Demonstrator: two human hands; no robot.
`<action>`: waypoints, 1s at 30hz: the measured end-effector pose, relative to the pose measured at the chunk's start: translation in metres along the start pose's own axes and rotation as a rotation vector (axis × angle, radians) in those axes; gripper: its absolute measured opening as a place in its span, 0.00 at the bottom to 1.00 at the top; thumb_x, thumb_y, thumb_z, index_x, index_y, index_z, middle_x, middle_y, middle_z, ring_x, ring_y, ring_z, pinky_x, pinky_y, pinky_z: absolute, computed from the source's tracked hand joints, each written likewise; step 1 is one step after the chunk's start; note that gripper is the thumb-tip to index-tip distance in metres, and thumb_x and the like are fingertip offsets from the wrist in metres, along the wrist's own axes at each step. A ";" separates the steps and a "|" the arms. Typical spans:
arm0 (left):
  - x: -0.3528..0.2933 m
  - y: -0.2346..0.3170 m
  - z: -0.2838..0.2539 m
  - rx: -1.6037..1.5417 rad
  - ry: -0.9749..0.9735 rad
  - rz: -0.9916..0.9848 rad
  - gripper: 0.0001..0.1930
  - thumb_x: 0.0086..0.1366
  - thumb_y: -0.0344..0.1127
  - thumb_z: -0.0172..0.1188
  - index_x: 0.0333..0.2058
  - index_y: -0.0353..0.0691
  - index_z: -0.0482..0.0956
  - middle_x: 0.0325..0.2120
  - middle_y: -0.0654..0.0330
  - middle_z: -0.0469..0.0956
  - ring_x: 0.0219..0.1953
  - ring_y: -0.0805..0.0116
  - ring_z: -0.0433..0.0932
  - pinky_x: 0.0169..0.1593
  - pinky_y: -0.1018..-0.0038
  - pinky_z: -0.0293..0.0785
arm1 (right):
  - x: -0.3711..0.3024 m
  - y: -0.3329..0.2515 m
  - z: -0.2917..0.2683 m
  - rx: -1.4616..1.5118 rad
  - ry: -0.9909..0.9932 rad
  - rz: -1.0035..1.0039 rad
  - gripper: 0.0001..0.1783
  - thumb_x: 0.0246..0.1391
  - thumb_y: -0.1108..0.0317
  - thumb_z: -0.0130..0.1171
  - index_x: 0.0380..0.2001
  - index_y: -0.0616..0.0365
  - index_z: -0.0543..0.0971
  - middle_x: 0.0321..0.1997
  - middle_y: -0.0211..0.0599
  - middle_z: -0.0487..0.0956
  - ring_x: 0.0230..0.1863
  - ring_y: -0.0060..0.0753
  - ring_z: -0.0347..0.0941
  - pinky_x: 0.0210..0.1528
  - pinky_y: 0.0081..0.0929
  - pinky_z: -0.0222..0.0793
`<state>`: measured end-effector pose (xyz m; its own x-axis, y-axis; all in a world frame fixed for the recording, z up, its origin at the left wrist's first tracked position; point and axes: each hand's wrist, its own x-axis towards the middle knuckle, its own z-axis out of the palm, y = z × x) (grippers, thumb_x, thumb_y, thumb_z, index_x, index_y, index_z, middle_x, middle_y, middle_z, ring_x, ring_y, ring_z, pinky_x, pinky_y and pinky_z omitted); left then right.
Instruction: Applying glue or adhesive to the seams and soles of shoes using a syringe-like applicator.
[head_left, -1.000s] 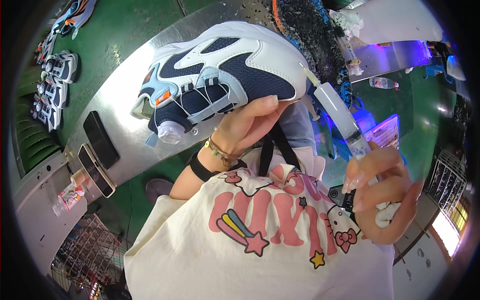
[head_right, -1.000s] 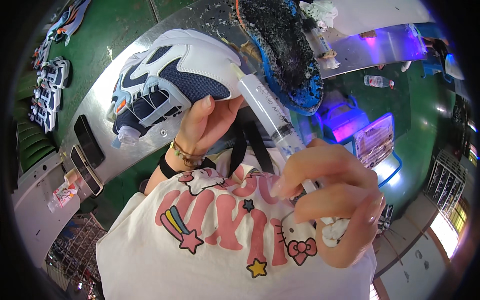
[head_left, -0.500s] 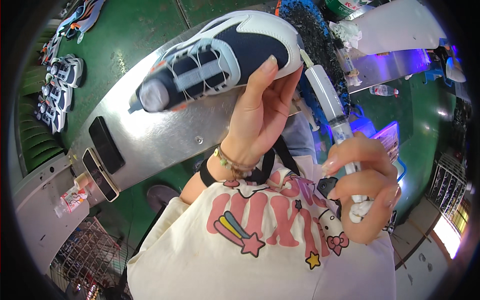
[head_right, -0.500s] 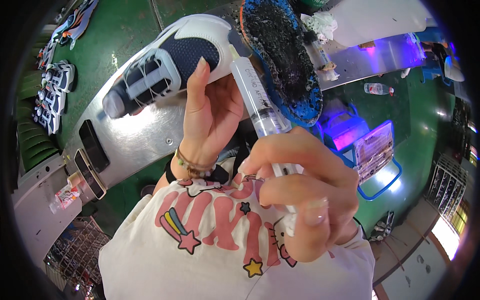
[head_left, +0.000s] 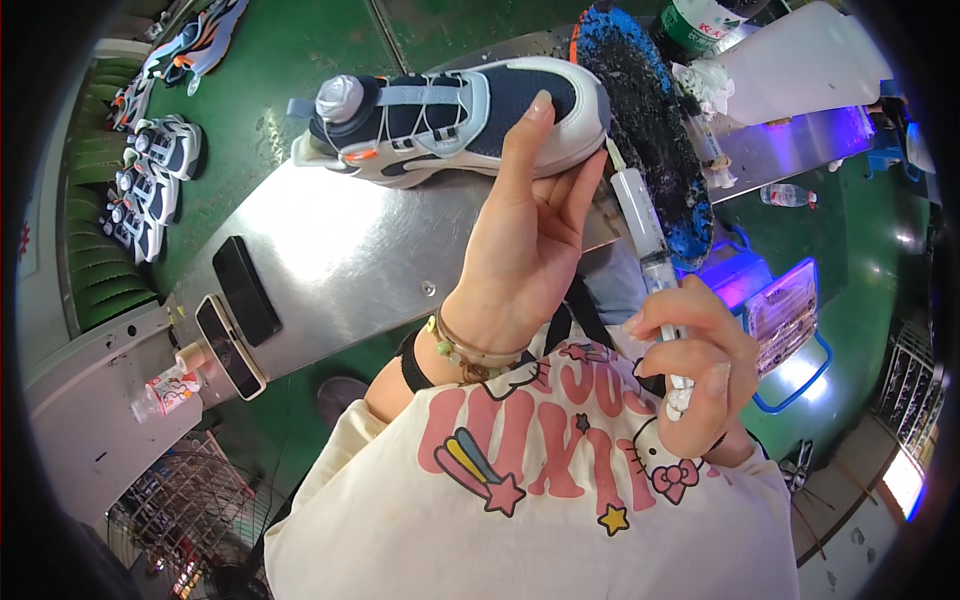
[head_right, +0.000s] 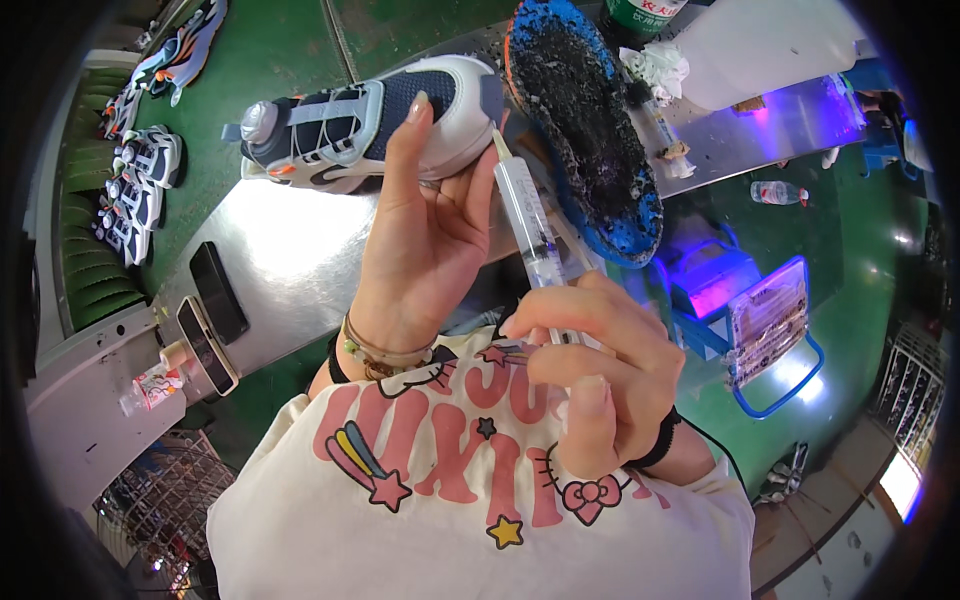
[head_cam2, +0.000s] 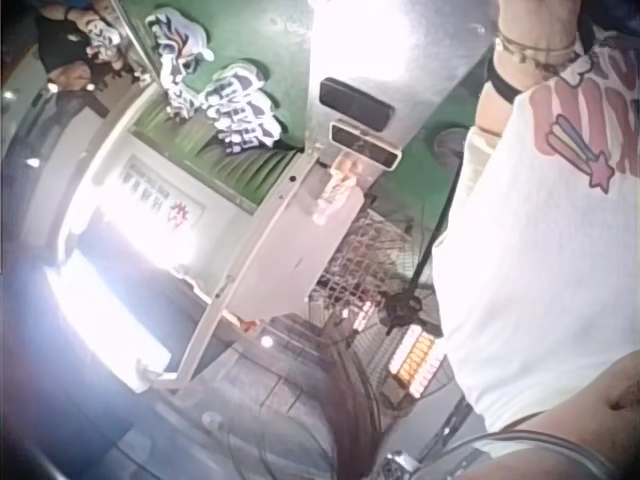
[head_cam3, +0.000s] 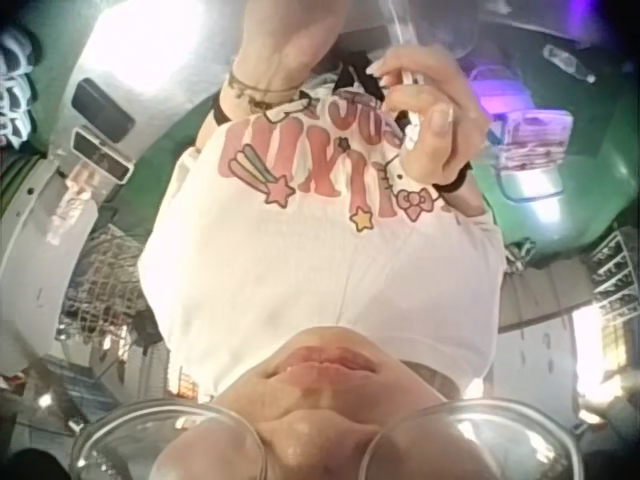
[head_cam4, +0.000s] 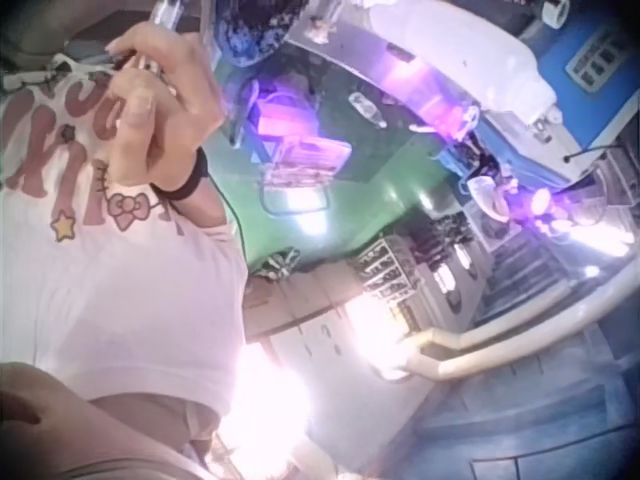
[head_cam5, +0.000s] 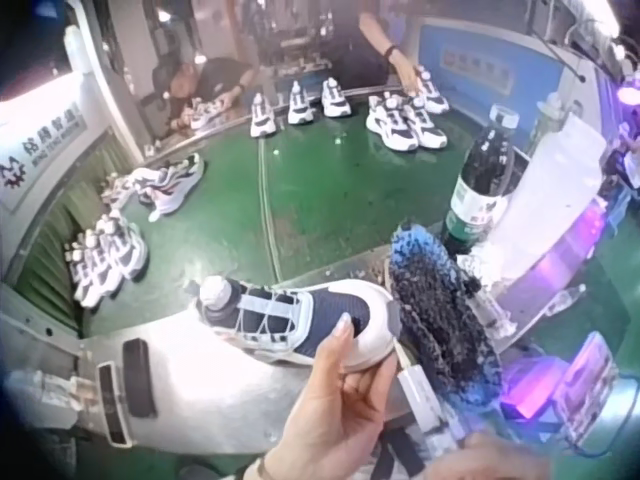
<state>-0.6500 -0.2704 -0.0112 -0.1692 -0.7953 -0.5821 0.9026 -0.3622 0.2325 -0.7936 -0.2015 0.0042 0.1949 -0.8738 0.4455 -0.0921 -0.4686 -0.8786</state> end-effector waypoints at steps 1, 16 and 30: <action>-0.001 0.000 0.001 -0.001 0.012 0.001 0.16 0.57 0.39 0.62 0.39 0.36 0.73 0.38 0.62 0.75 0.43 0.74 0.74 0.52 0.80 0.71 | -0.001 0.000 0.000 0.004 0.006 -0.010 0.20 0.55 0.64 0.38 0.15 0.61 0.71 0.30 0.48 0.76 0.19 0.31 0.65 0.21 0.24 0.62; 0.104 0.325 -0.138 0.078 0.267 1.089 0.19 0.55 0.37 0.61 0.40 0.30 0.70 0.37 0.55 0.73 0.37 0.64 0.75 0.39 0.74 0.80 | 0.016 0.018 -0.024 0.064 0.343 0.216 0.31 0.59 0.55 0.34 0.09 0.65 0.69 0.29 0.50 0.73 0.24 0.32 0.67 0.28 0.27 0.63; 0.330 0.173 0.039 0.556 -0.145 0.228 0.20 0.68 0.39 0.37 0.45 0.23 0.63 0.43 0.46 0.73 0.44 0.60 0.75 0.51 0.68 0.72 | 0.035 0.074 -0.097 0.676 0.647 0.927 0.36 0.61 0.47 0.27 0.08 0.60 0.62 0.26 0.46 0.70 0.20 0.40 0.68 0.19 0.26 0.61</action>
<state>-0.5655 -0.6151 -0.1327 -0.0837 -0.9263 -0.3674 0.5879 -0.3436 0.7323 -0.8886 -0.2790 -0.0286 -0.1930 -0.8258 -0.5299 0.6024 0.3265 -0.7284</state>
